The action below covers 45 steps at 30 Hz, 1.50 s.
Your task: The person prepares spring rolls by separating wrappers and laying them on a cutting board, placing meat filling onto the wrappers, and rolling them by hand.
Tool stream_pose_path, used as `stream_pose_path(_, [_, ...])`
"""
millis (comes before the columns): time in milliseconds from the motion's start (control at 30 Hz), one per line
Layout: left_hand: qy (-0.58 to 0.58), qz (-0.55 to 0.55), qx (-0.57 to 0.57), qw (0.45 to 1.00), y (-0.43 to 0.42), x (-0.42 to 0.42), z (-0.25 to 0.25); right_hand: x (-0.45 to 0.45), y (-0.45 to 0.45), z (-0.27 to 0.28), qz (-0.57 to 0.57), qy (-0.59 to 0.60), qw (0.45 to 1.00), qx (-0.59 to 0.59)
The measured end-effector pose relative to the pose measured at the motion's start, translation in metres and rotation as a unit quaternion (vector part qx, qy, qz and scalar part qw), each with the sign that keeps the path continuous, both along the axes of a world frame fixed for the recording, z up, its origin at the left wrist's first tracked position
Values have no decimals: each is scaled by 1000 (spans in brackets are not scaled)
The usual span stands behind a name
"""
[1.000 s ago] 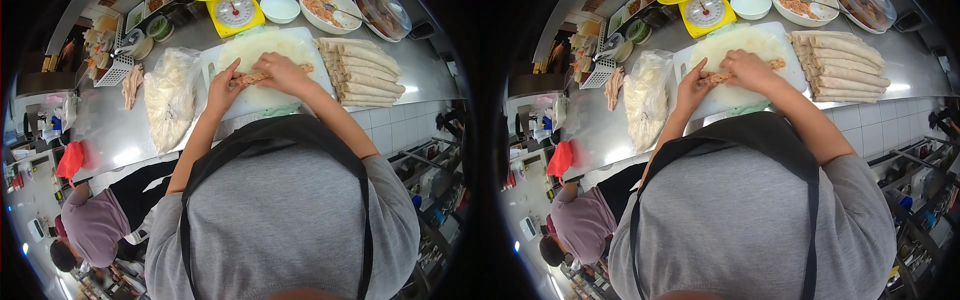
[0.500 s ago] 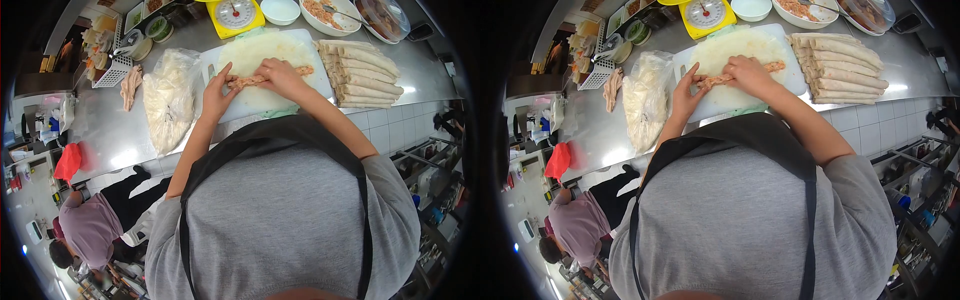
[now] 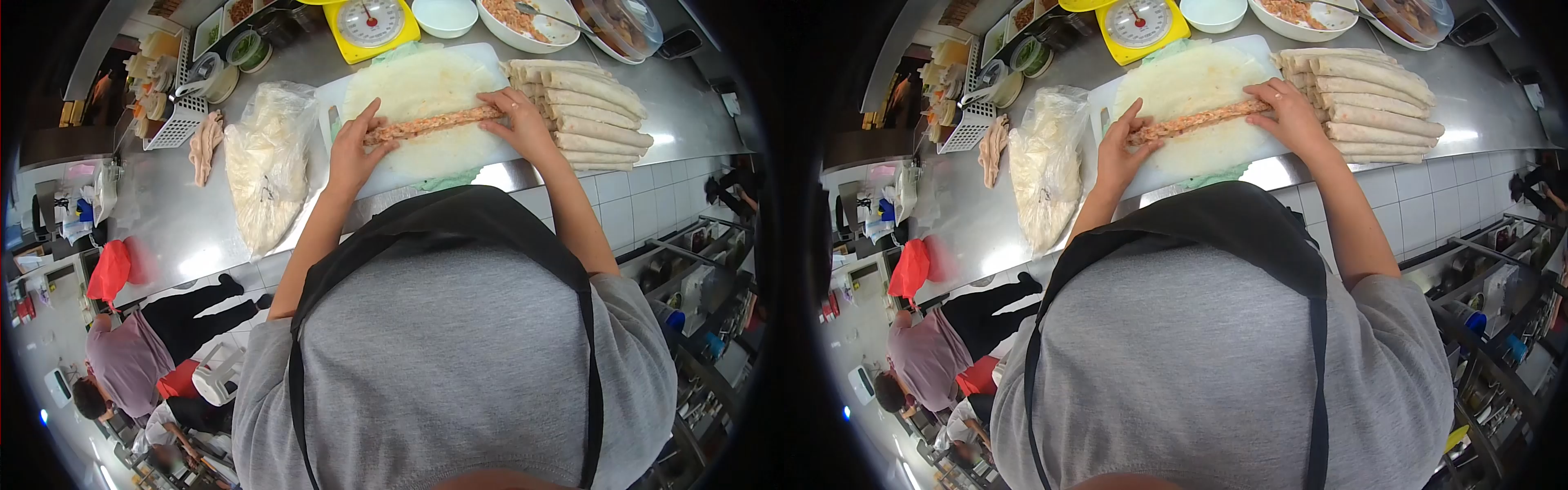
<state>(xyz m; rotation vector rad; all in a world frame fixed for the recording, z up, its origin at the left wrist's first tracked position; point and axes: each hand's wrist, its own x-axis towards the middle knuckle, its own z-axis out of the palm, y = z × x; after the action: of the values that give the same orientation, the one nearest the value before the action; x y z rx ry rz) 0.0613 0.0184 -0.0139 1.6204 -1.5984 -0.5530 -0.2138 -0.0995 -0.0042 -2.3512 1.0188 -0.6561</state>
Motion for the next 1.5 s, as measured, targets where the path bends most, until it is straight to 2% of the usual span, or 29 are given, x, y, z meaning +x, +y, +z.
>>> stream_pose_path(100, [-20,15,-32,999,6,7,-4,-3,-1,-5,13,-22,1000,-6])
stream_pose_path(300, [37,27,13,999,12,11,-4,-1,-2,1,18,19,1000,11])
stream_pose_path(367, [-59,51,-112,991,21,3,11,0,3,6,7,1,1000,6])
stream_pose_path(400, [-59,49,-112,991,27,2,16,0,7,9,-5,-15,1000,1])
stream_pose_path(467, [-188,-36,-24,981,36,3,22,1,13,18,-5,-21,999,-36])
stream_pose_path(533, [-218,-57,-29,974,39,0,13,0,17,27,0,-26,997,-72])
stream_pose_path(600, [-244,-76,-52,965,35,-3,6,-2,18,35,73,41,994,-72])
stream_pose_path(633, [-243,-78,-53,965,30,-4,5,-1,19,35,72,42,994,-73])
stream_pose_path(700, [-285,-84,-68,952,22,-6,4,3,21,36,160,52,986,-4])
stream_pose_path(933, [-145,-19,-124,981,-6,2,15,14,29,12,115,57,990,-63])
stream_pose_path(1167, [-133,-51,-108,984,-4,1,20,32,6,12,45,56,992,-107])
stream_pose_path(1233, [-157,-25,-61,985,-2,-6,24,38,1,10,30,43,994,-100])
stream_pose_path(1367, [-148,-16,-56,987,-16,0,8,44,-8,6,28,47,994,-90])
stream_pose_path(1500, [-91,0,-9,996,-33,3,11,50,-19,1,18,57,994,-96])
